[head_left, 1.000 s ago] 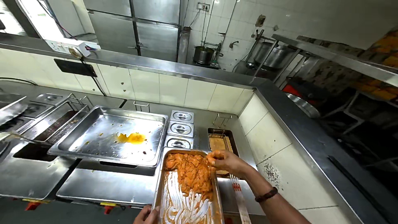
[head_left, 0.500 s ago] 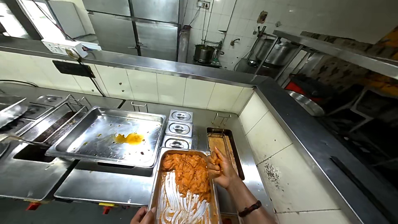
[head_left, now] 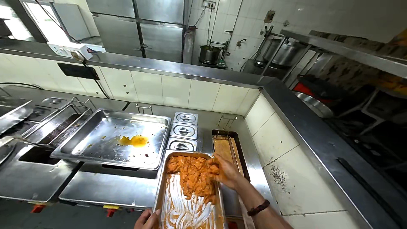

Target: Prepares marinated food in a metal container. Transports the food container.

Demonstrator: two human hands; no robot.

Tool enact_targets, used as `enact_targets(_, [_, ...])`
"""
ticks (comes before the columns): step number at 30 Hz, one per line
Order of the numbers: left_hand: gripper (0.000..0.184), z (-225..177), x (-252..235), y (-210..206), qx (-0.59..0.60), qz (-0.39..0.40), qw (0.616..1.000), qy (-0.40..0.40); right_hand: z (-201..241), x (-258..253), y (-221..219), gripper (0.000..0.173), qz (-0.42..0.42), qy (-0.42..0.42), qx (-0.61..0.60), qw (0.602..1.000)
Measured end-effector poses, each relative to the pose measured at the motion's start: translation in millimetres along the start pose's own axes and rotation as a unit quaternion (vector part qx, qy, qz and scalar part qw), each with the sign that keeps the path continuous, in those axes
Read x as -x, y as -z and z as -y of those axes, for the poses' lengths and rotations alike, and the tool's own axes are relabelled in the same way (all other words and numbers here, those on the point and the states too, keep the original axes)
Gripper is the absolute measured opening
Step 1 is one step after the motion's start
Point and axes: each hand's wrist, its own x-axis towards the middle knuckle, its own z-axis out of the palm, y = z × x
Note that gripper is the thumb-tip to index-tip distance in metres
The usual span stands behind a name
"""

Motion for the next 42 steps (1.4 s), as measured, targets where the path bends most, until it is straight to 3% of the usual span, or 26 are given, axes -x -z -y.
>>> enact_targets(3, [0.021, -1.3, -0.2, -0.6, -0.003, 0.001, 1.0, 0.003, 20.1, -15.2, 29.3, 0.036, -0.015, 0.024, 0.213, 0.977])
enact_targets(8, [0.021, -2.2, 0.0, -1.3, -0.007, 0.003, 1.0, 0.004, 37.4, -60.7, 82.2, 0.027, -0.023, 0.035, 0.424, 0.905])
enact_targets(13, [0.022, -3.5, 1.5, -1.2, -0.017, -0.005, 1.0, 0.009, 31.0, -94.5, 99.7, 0.03, -0.034, 0.044, 0.692, 0.72])
enact_targets(16, [0.023, -5.0, 1.7, -0.9, -0.031, -0.011, 0.999, 0.013, 13.8, -100.5, 94.8, 0.022, -0.015, 0.017, 0.775, 0.632])
enact_targets(21, [0.025, -7.7, 4.3, 0.8, -0.054, -0.017, 0.998, 0.017, 2.8, -93.5, 85.4, 0.02, -0.004, -0.015, 0.801, 0.599])
enact_targets(26, [0.023, -9.8, 4.8, 0.7, -0.037, -0.021, 0.999, 0.016, 12.8, -88.6, 94.1, 0.025, -0.027, -0.012, 0.775, 0.632])
enact_targets(32, [0.028, -8.6, 3.1, 0.8, -0.044, -0.039, 0.998, 0.018, 47.3, -43.0, 93.2, 0.023, -0.105, 0.14, 0.635, 0.753])
enact_targets(35, [0.048, -12.4, 1.8, 3.8, -0.085, -0.028, 0.994, 0.058, 40.0, -3.4, 84.2, 0.022, -0.118, 0.23, 0.478, 0.839])
enact_targets(38, [0.067, -18.0, 3.4, 4.8, -0.057, 0.036, 0.992, 0.103, 13.0, 42.9, 67.9, 0.026, -0.092, 0.259, 0.271, 0.922])
enact_targets(42, [0.065, -20.4, 15.0, -3.0, 0.059, 0.077, 0.986, 0.133, -29.1, 98.1, 46.7, 0.024, -0.097, 0.253, 0.026, 0.962])
